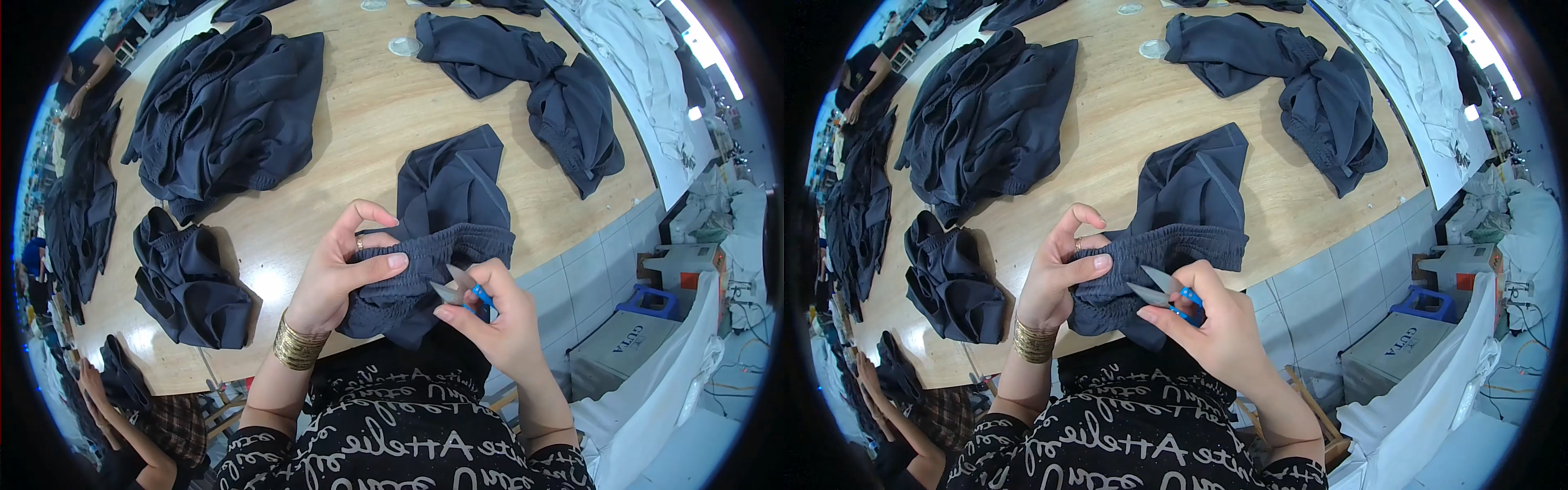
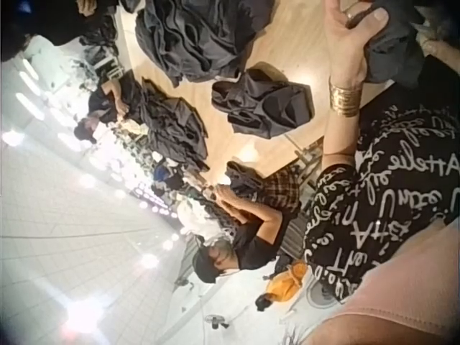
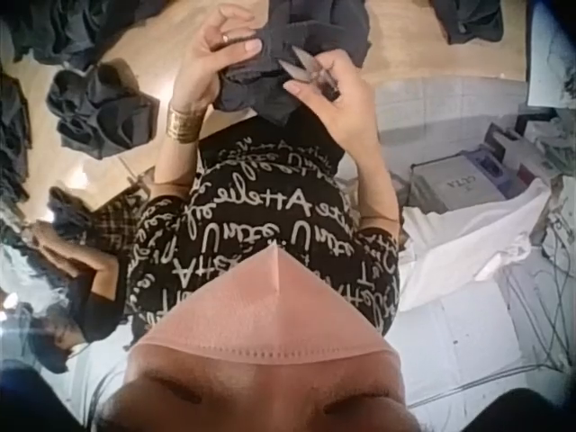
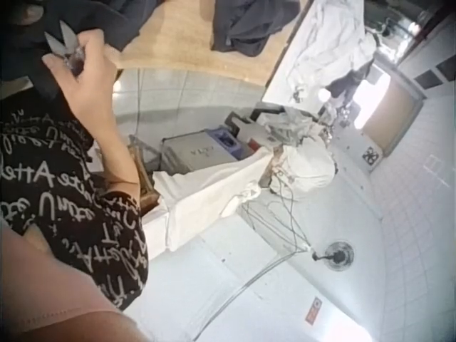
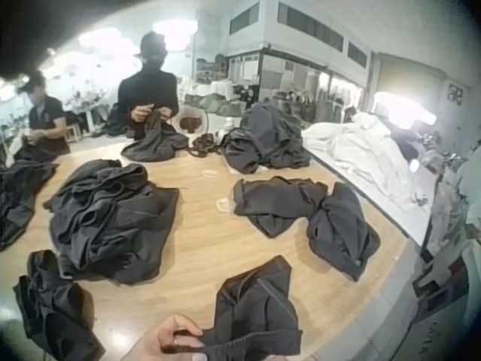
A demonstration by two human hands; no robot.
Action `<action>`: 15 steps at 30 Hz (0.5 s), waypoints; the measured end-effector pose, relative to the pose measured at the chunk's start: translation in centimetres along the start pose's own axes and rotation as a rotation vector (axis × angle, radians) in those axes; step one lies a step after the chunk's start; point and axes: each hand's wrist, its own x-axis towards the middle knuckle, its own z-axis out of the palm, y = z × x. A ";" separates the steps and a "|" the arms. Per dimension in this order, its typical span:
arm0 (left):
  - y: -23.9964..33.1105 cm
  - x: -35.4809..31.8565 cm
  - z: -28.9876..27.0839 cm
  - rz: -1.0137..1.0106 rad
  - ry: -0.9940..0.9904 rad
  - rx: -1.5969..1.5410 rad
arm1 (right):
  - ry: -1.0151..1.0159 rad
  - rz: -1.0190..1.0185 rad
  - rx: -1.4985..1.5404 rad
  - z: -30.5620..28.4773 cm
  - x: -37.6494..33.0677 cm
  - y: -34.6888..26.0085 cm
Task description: The recorder uses scissors to trim loose threads from the waistband and seams of dark grey athletic shorts, then inspects the garment for quality.
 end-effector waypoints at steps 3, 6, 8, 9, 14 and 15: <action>-0.1 0.0 0.0 0.004 0.006 0.003 | -0.015 0.010 -0.058 0.4 -0.3 0.3; -0.2 0.0 -0.1 0.007 0.016 0.008 | 0.019 0.050 -0.039 0.6 -0.3 0.4; -0.2 0.0 -0.1 0.007 0.018 0.004 | 0.055 0.036 -0.048 0.7 -0.3 0.4; -0.2 0.0 0.0 0.010 0.024 0.011 | 0.056 0.036 -0.047 0.7 -0.2 0.3; -0.2 0.0 0.0 0.022 0.019 0.021 | 0.043 0.055 -0.099 0.4 -0.2 -0.2; -0.2 0.0 0.0 0.022 0.017 0.020 | 0.043 0.055 -0.099 0.4 -0.2 -0.3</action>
